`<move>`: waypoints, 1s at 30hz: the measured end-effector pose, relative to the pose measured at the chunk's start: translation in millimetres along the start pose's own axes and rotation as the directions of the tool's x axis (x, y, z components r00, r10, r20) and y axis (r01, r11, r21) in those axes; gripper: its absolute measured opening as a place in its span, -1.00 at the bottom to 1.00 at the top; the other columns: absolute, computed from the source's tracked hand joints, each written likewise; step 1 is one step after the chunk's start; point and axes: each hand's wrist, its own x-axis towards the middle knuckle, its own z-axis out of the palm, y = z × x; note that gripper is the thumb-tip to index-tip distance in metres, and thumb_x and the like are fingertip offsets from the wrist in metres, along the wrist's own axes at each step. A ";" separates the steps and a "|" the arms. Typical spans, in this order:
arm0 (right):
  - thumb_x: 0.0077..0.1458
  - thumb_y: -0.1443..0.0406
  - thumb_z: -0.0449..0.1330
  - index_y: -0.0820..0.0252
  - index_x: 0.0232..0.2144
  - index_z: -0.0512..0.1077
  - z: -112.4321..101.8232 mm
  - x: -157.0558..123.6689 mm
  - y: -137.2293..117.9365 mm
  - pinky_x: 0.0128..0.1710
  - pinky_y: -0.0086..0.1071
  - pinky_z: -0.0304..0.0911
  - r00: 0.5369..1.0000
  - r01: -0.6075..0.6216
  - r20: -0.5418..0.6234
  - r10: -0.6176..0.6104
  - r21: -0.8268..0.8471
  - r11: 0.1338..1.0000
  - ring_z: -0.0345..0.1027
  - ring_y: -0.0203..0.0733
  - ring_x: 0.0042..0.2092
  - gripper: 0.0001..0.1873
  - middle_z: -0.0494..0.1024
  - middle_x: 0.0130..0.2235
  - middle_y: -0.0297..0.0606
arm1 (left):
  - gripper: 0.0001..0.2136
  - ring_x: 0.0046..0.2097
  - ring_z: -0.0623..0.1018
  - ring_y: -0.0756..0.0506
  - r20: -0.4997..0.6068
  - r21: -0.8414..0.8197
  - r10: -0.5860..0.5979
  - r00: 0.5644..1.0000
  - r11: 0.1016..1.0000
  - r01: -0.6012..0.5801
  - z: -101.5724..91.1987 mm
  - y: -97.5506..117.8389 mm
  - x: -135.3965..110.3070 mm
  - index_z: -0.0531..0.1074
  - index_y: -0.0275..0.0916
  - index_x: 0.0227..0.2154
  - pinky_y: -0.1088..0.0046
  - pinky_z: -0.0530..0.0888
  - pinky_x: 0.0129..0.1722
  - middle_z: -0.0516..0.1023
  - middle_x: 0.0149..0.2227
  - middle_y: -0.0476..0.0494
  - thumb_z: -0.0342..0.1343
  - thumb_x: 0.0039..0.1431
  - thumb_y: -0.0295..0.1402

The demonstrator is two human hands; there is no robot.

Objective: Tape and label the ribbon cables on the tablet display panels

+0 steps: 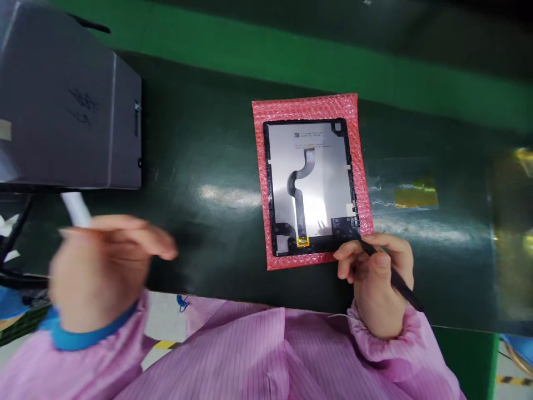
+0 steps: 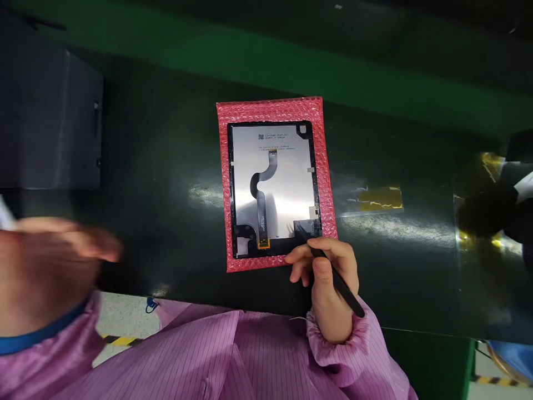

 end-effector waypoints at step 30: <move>0.08 0.05 0.48 0.05 -0.43 0.14 46.4 117.0 -7.1 -0.38 -0.35 0.34 0.892 -0.075 0.414 0.184 -0.266 0.961 0.48 -0.25 -0.34 -0.45 0.64 -0.33 -0.35 | -0.67 0.29 0.42 -0.36 0.079 0.466 0.381 0.921 0.803 -0.372 51.5 6.4 134.0 0.46 -0.16 0.19 -0.11 0.30 0.31 0.52 0.30 -0.15 0.10 0.43 -0.33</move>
